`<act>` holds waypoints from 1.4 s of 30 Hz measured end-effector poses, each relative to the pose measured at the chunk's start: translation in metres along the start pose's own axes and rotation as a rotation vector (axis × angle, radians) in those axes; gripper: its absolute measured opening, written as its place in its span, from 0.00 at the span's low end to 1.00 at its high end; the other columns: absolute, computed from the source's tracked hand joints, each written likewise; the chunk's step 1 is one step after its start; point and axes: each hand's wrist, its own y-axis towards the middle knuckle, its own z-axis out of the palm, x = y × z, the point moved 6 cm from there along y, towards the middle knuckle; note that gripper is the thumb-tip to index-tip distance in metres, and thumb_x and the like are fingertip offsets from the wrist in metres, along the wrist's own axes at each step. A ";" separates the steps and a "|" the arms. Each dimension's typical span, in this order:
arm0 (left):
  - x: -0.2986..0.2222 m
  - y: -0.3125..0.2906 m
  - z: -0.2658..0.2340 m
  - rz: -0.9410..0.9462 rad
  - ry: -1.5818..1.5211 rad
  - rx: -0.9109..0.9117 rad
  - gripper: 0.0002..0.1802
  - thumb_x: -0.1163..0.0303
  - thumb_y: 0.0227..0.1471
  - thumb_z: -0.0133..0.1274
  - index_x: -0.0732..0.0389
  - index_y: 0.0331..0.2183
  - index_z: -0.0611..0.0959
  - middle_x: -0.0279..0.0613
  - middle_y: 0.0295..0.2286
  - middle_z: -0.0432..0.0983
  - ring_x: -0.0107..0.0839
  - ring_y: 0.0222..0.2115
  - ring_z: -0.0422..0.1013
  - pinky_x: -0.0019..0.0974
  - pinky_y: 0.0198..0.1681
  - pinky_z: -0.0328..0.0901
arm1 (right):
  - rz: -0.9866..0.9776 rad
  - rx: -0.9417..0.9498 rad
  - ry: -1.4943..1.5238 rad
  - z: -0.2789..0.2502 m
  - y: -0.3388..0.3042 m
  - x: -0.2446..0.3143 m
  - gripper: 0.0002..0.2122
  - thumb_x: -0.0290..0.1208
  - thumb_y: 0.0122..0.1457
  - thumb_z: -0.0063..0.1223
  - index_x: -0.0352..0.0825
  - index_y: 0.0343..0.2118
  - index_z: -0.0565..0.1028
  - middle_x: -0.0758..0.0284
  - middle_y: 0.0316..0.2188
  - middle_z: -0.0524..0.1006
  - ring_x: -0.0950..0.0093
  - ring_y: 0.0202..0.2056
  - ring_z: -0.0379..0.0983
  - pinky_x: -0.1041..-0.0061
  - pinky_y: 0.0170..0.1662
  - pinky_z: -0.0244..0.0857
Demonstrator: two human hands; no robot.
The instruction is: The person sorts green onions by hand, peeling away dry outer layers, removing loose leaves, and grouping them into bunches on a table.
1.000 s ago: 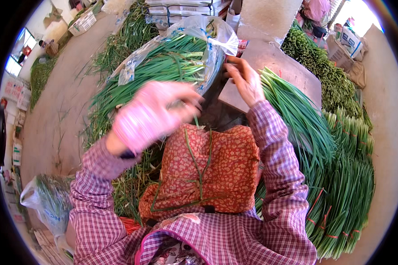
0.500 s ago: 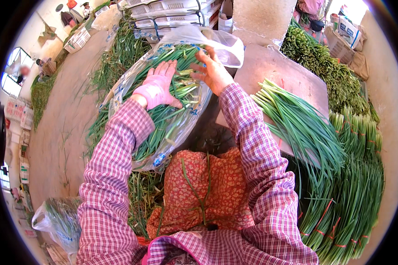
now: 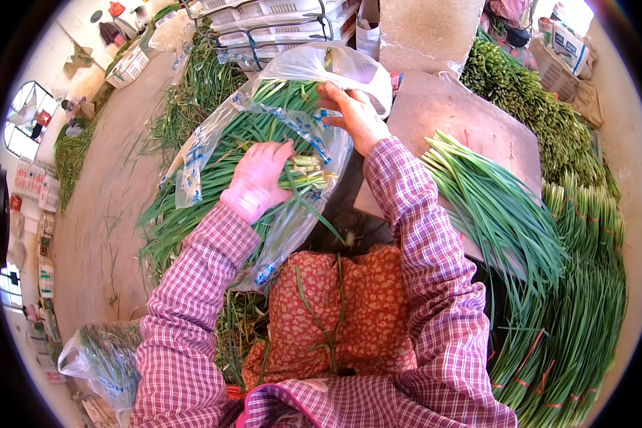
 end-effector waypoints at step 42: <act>0.053 -0.350 -0.149 -0.390 -1.636 -0.859 0.34 0.56 0.45 0.55 0.65 0.50 0.67 0.44 0.41 0.72 0.35 0.37 0.71 0.38 0.39 0.69 | -0.417 0.493 -0.372 0.332 -0.255 -0.032 0.26 0.33 0.49 0.56 0.25 0.45 0.57 0.47 0.32 0.74 0.52 0.36 0.72 0.64 0.37 0.67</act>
